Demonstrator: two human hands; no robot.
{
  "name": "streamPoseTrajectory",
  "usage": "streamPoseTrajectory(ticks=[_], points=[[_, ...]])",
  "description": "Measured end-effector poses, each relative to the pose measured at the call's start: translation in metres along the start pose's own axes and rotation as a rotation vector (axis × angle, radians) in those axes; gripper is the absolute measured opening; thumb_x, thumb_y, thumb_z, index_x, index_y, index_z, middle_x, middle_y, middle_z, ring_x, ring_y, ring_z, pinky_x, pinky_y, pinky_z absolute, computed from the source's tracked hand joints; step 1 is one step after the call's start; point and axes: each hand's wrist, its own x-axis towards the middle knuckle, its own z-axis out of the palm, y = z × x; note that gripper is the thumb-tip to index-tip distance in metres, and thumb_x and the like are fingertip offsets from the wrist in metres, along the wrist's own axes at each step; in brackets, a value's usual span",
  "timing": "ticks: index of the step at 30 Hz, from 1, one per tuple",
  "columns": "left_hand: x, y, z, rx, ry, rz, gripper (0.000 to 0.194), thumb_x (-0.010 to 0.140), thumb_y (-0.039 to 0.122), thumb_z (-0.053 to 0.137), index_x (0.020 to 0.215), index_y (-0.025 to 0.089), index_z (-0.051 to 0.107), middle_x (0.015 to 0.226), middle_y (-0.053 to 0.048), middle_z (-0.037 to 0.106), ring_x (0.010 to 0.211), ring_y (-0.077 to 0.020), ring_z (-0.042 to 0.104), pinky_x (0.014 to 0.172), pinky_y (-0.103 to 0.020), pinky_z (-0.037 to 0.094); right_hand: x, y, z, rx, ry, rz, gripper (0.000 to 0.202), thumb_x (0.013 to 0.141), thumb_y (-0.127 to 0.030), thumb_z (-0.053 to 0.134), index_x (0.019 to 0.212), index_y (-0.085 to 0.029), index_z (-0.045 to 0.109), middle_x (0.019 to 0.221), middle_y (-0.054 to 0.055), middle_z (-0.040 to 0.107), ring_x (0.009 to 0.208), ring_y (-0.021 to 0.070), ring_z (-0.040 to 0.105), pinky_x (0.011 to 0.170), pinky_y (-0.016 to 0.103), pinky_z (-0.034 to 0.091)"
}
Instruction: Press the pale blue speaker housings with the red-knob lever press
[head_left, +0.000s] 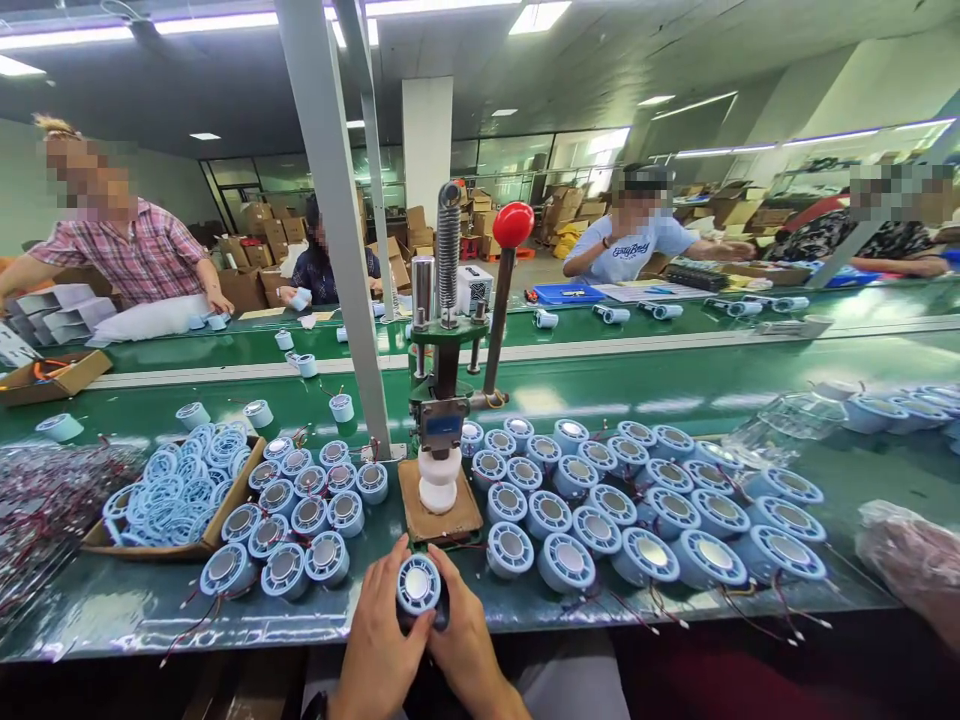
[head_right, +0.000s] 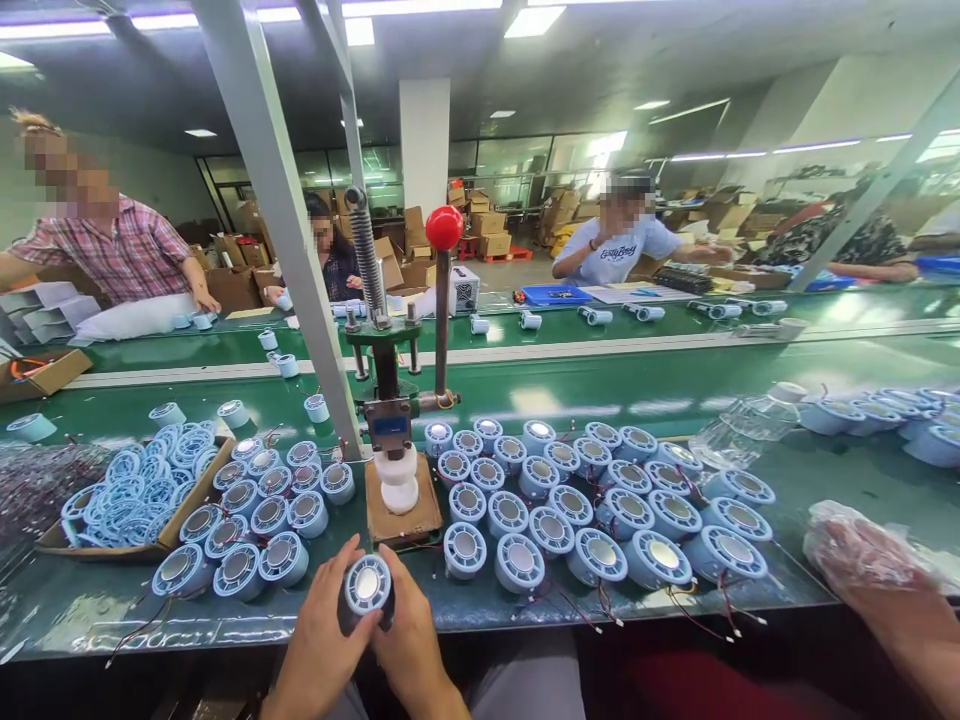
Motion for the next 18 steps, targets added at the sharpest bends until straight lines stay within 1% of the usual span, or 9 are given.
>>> streamPoseTrajectory(ticks=[4, 7, 9, 12, 15, 18], points=[[-0.001, 0.002, 0.001, -0.027, 0.046, -0.023, 0.065, 0.075, 0.018, 0.058, 0.139, 0.023, 0.051, 0.135, -0.011, 0.063, 0.125, -0.0297, 0.058, 0.109, -0.052, 0.046, -0.002, 0.004, 0.002, -0.004, -0.002, -0.012, 0.068, 0.068, -0.005, 0.059, 0.134, -0.019, 0.057, 0.127, 0.010, 0.068, 0.114, 0.0215, 0.069, 0.096, 0.030, 0.058], [-0.002, -0.001, 0.006, -0.039, 0.107, -0.022, 0.061, 0.073, 0.021, 0.059, 0.135, 0.022, 0.055, 0.130, -0.010, 0.066, 0.121, -0.0305, 0.062, 0.106, -0.051, 0.049, -0.004, 0.007, 0.004, -0.010, 0.015, -0.032, 0.068, 0.069, -0.007, 0.060, 0.136, -0.020, 0.055, 0.127, 0.009, 0.068, 0.113, 0.0207, 0.069, 0.097, 0.029, 0.057], [-0.003, -0.006, 0.012, -0.038, 0.187, 0.020, 0.055, 0.075, 0.023, 0.057, 0.130, 0.022, 0.058, 0.128, -0.009, 0.067, 0.119, -0.0305, 0.063, 0.105, -0.049, 0.049, -0.004, 0.009, 0.006, -0.003, 0.029, -0.077, 0.075, 0.067, -0.007, 0.063, 0.140, -0.022, 0.051, 0.127, 0.008, 0.068, 0.111, 0.0200, 0.070, 0.096, 0.027, 0.057], [-0.003, -0.017, 0.025, -0.052, 0.304, 0.075, 0.047, 0.080, 0.028, 0.056, 0.126, 0.023, 0.059, 0.124, -0.008, 0.069, 0.115, -0.0306, 0.064, 0.101, -0.046, 0.052, -0.001, 0.012, 0.008, 0.020, 0.033, -0.145, 0.091, 0.062, -0.007, 0.066, 0.147, -0.025, 0.040, 0.123, 0.004, 0.070, 0.106, 0.0179, 0.072, 0.092, 0.022, 0.057], [0.000, -0.027, 0.035, -0.069, 0.343, 0.087, 0.044, 0.082, 0.036, 0.057, 0.125, 0.024, 0.059, 0.120, -0.008, 0.070, 0.111, -0.0312, 0.066, 0.097, -0.046, 0.053, 0.003, 0.014, 0.010, 0.025, 0.031, -0.163, 0.096, 0.061, -0.007, 0.066, 0.150, -0.027, 0.034, 0.118, 0.002, 0.072, 0.100, 0.0157, 0.073, 0.088, 0.018, 0.057], [0.001, -0.031, 0.036, -0.069, 0.351, 0.066, 0.043, 0.082, 0.038, 0.057, 0.123, 0.024, 0.060, 0.122, -0.008, 0.070, 0.113, -0.0317, 0.065, 0.098, -0.048, 0.053, 0.003, 0.011, 0.011, 0.005, 0.046, -0.156, 0.093, 0.063, -0.009, 0.067, 0.149, -0.026, 0.036, 0.118, 0.003, 0.072, 0.101, 0.0165, 0.073, 0.089, 0.019, 0.057]])
